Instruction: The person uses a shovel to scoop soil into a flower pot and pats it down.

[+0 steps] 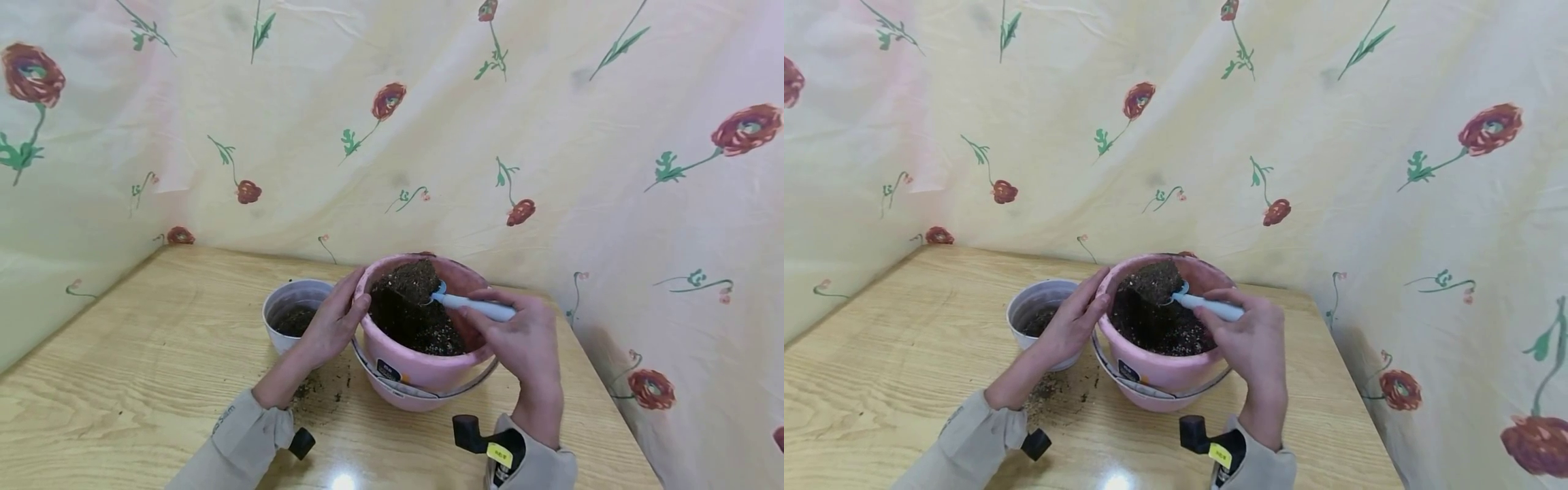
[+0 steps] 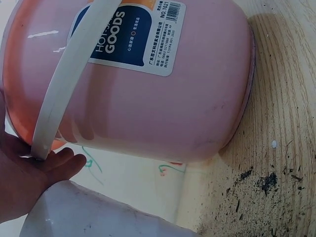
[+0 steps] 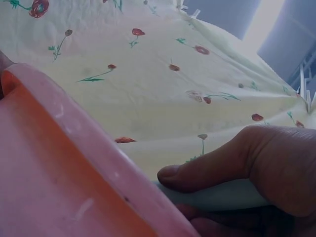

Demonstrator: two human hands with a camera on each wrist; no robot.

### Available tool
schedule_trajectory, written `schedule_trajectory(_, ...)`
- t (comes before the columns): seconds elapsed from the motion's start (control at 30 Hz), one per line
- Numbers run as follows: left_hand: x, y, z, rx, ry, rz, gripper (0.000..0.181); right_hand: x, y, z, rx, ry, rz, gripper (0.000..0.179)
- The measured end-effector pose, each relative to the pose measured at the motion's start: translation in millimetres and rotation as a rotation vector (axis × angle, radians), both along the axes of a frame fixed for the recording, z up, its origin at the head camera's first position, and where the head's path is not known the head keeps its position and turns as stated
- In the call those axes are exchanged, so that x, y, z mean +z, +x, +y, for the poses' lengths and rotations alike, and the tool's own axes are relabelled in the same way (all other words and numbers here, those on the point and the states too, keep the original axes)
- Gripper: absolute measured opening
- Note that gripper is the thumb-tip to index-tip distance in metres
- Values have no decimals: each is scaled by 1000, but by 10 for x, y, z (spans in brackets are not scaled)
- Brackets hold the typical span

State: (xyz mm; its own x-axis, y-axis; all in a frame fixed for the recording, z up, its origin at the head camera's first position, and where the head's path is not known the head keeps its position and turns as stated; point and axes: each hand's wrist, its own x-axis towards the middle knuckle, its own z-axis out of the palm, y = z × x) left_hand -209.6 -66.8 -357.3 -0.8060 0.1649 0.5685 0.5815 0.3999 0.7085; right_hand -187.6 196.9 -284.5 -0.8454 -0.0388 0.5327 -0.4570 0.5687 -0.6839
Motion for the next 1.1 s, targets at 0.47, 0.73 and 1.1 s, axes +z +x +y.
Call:
schedule_trajectory(0.47,218,96,88,-224,90,107,77,3,-16,17,34,-152,88,15)
schedule_trajectory(0.73,286,169,93,-205,84,104,74,7,-16,11,51,-168,78,15)
schedule_trajectory(1.1,52,31,23,-54,-2,30,45,17,-9,-48,92,-172,129,17)
